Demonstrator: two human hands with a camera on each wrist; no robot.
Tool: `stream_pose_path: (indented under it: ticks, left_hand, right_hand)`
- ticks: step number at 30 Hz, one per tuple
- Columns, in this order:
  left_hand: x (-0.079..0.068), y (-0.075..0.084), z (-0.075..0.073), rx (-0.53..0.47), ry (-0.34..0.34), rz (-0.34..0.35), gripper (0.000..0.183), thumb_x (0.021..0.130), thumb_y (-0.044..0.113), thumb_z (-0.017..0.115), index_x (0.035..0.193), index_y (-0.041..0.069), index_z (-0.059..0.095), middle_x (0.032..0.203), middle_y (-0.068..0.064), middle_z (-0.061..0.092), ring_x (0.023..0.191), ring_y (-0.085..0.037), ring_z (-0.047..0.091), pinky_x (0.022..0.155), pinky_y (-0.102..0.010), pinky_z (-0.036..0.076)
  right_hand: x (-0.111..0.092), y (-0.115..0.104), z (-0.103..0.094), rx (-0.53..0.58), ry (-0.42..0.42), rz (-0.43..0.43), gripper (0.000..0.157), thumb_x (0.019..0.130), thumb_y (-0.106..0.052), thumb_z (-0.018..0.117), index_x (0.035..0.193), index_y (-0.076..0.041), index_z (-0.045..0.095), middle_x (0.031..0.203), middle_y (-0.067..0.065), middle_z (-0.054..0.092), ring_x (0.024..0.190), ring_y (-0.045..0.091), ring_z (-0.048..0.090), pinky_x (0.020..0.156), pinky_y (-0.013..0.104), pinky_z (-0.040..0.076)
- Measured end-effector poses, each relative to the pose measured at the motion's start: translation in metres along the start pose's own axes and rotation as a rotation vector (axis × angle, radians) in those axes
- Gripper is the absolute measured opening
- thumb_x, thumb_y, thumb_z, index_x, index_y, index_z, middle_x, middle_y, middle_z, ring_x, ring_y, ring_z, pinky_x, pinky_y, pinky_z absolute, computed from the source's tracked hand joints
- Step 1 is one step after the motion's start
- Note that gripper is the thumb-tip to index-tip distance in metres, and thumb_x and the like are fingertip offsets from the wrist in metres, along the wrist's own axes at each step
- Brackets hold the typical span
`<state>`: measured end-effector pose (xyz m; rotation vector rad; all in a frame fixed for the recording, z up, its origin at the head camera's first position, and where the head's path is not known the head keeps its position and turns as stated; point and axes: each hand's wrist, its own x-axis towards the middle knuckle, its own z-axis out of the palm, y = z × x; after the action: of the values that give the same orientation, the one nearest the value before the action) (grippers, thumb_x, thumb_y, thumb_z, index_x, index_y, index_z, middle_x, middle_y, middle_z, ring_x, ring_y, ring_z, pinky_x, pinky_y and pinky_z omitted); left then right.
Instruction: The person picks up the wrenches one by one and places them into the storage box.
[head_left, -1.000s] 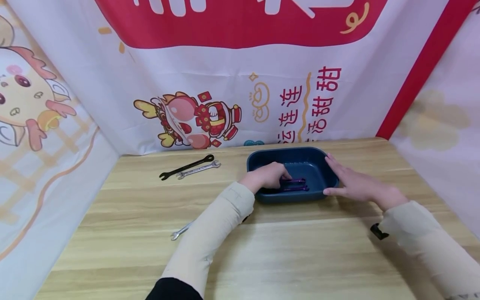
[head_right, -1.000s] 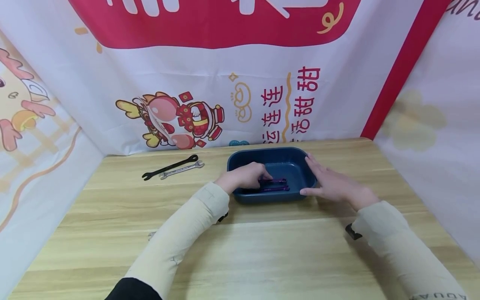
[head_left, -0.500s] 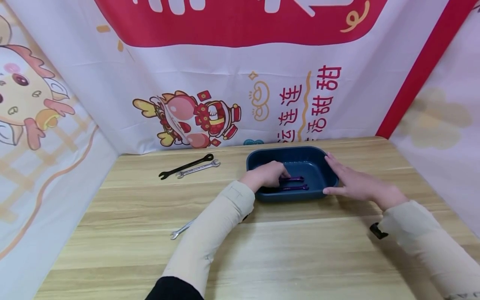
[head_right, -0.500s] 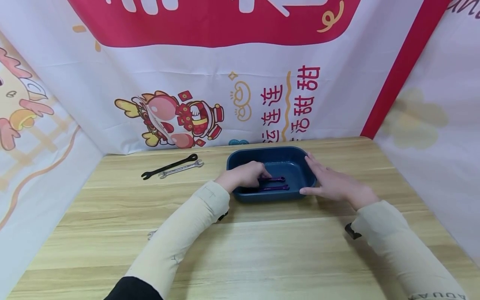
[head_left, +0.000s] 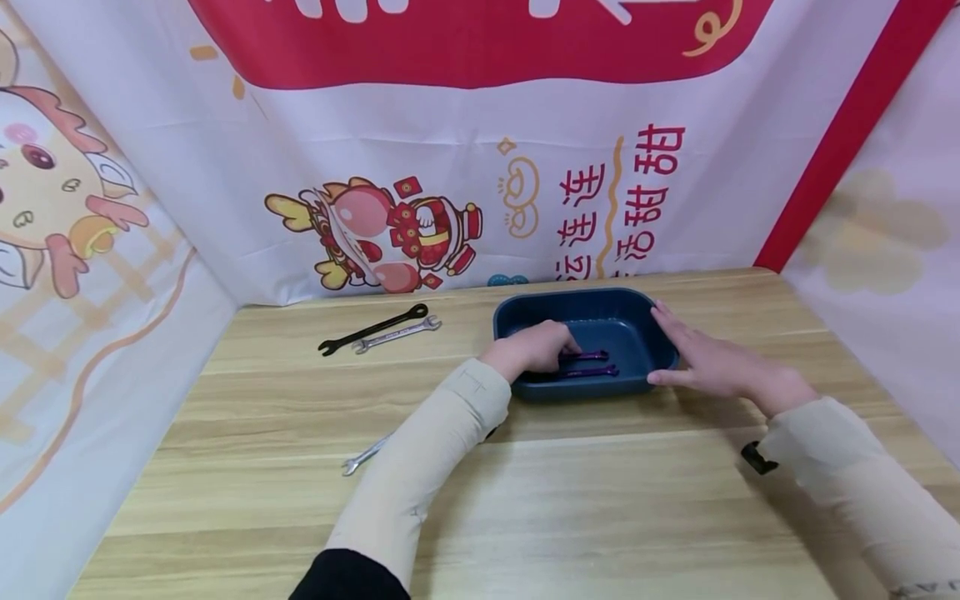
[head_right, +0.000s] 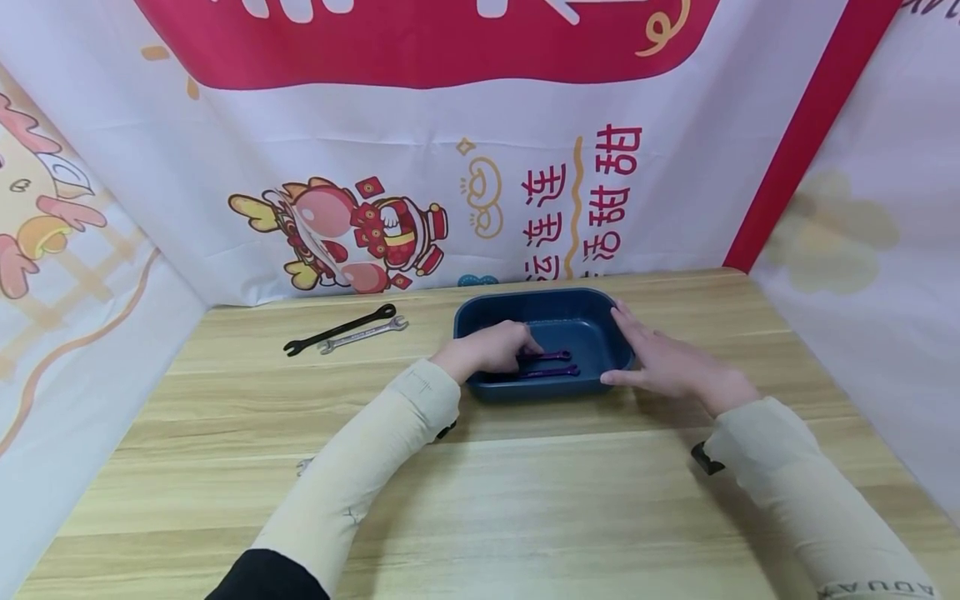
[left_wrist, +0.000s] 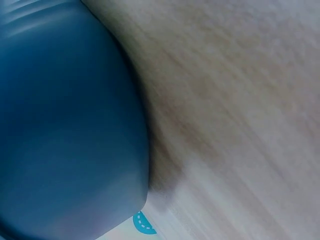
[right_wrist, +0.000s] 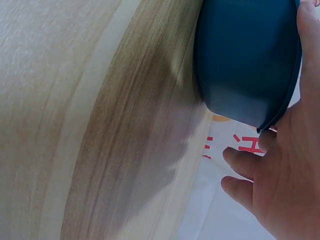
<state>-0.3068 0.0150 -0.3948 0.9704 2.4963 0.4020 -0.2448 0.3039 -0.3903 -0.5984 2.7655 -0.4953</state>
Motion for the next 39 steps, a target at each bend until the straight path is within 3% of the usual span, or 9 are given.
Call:
stream_pose_path:
  ticks: [18,39]
  left_hand:
    - [-0.0019,0.0011,0.0008,0.026,-0.001,-0.015,0.045,0.098,-0.005,0.060,0.138,0.015,0.067,0.138,-0.004,0.063,0.125,-0.015,0.057,0.107,-0.034,0.045]
    - [-0.0032,0.0018,0.0016,0.046,-0.010,0.013,0.046,0.100,-0.009,0.055,0.138,0.015,0.067,0.138,-0.001,0.064,0.128,-0.013,0.056,0.107,-0.031,0.044]
  right_hand:
    - [-0.0004,0.0000,0.0006,0.008,0.002,-0.014,0.115,0.091,-0.067,0.062,0.164,-0.006,-0.002,0.169,0.021,-0.003,0.150,0.051,0.014,0.113,0.067,0.021]
    - [-0.0035,-0.0049,-0.0017,0.006,-0.009,0.011,0.116,0.090,-0.071,0.059,0.165,-0.008,-0.004,0.170,0.020,-0.003,0.150,0.050,0.013,0.112,0.067,0.024]
